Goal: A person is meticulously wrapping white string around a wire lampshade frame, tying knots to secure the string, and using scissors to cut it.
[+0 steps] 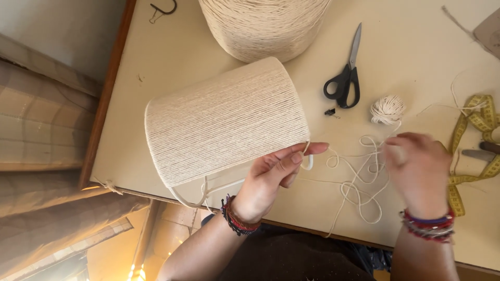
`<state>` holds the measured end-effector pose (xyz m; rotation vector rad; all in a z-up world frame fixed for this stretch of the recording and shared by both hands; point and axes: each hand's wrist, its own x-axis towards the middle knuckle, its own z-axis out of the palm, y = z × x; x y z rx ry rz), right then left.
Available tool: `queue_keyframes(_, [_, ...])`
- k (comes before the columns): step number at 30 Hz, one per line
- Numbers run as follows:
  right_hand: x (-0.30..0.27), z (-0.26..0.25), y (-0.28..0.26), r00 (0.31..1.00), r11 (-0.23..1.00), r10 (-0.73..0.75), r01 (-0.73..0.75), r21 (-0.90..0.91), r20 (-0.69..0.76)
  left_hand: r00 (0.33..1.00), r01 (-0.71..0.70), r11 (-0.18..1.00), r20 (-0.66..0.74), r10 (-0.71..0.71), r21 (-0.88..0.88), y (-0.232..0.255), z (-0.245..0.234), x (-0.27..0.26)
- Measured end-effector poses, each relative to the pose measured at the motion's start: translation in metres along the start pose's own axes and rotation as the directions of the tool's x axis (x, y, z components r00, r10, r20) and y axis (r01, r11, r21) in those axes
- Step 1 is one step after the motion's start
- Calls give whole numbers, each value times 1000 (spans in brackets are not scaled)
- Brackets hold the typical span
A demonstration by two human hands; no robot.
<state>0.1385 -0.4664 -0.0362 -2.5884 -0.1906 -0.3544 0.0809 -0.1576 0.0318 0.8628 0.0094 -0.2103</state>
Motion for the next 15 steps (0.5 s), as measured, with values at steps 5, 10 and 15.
queue_keyframes(5, [0, 36, -91, 913, 912, -399, 405, -70, 87, 999, 25, 999, -27, -24, 23, 22, 17, 0])
queue_keyframes(10, [4, 66, -108, 867, 895, -436, 445, 21, 243, 1000, 8, 1000, -25, -7, 29, 10, 9, 3])
queue_keyframes(15, [17, 57, -76, 934, 896, -327, 257, 362, 146, 1000, 11, 999, 14, -12, 34, 20, 13, 1])
